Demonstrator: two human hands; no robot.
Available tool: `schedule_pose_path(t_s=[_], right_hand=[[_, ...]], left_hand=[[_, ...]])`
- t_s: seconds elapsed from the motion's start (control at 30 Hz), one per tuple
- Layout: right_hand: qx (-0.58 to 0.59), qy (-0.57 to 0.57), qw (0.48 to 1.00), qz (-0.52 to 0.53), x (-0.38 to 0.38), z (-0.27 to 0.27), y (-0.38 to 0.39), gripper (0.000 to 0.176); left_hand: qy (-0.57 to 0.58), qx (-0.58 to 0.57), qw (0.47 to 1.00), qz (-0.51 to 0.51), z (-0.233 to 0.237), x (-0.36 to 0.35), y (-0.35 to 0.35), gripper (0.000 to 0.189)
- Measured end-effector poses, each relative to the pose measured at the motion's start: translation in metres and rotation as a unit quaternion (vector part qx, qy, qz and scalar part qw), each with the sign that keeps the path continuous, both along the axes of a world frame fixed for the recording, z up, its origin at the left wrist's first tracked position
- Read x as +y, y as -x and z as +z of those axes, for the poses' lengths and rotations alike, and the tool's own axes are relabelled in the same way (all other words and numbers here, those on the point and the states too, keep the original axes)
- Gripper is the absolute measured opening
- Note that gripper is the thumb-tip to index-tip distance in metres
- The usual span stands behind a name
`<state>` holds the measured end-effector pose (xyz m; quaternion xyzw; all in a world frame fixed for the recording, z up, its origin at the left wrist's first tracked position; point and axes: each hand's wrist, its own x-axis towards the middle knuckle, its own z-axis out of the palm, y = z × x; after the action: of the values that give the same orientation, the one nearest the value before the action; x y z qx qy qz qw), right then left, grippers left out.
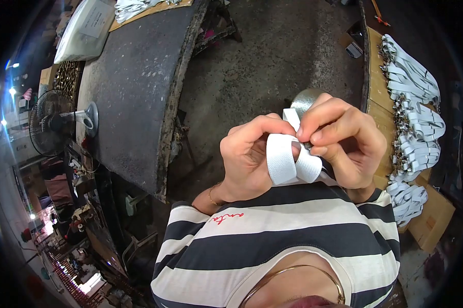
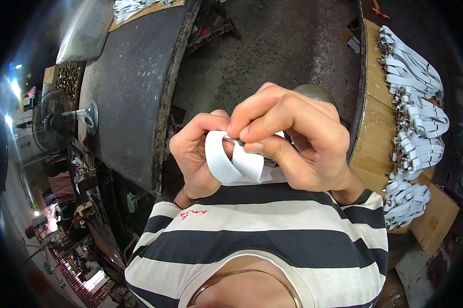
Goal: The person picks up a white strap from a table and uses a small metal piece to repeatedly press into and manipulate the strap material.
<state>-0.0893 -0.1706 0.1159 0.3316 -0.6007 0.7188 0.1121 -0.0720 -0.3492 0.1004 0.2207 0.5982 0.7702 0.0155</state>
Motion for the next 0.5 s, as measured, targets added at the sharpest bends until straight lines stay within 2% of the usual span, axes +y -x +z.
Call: schedule_pose_path(t_s=[0.07,0.2,0.27,0.33,0.4,0.43,0.5], right_hand=[[0.056,-0.071,0.995,-0.052,0.0,0.004,0.001,0.02],[0.091,-0.098,0.988,-0.072,-0.005,0.007,0.002,0.024],[0.085,-0.113,0.987,-0.073,-0.008,0.002,0.003,0.02],[0.08,-0.127,0.986,-0.073,-0.015,-0.001,0.002,0.017],[-0.128,0.016,0.991,-0.017,-0.023,0.0,-0.003,0.014],[-0.124,0.08,0.988,0.043,-0.022,-0.006,0.001,0.008],[-0.135,0.1,0.984,0.066,-0.02,-0.007,0.002,0.009]], left_hand=[[-0.006,-0.034,0.999,-0.001,0.002,0.0,0.0,0.016],[-0.005,-0.029,0.999,-0.033,-0.006,-0.003,0.003,0.016],[-0.011,-0.04,0.999,-0.012,-0.006,-0.001,0.001,0.016],[0.056,0.003,0.998,0.036,-0.004,-0.002,0.002,0.016],[0.076,0.039,0.995,0.053,-0.002,-0.004,0.001,0.018],[0.097,0.075,0.99,0.07,-0.001,-0.005,0.002,0.019],[0.087,0.085,0.991,0.063,0.0,-0.009,0.003,0.02]])
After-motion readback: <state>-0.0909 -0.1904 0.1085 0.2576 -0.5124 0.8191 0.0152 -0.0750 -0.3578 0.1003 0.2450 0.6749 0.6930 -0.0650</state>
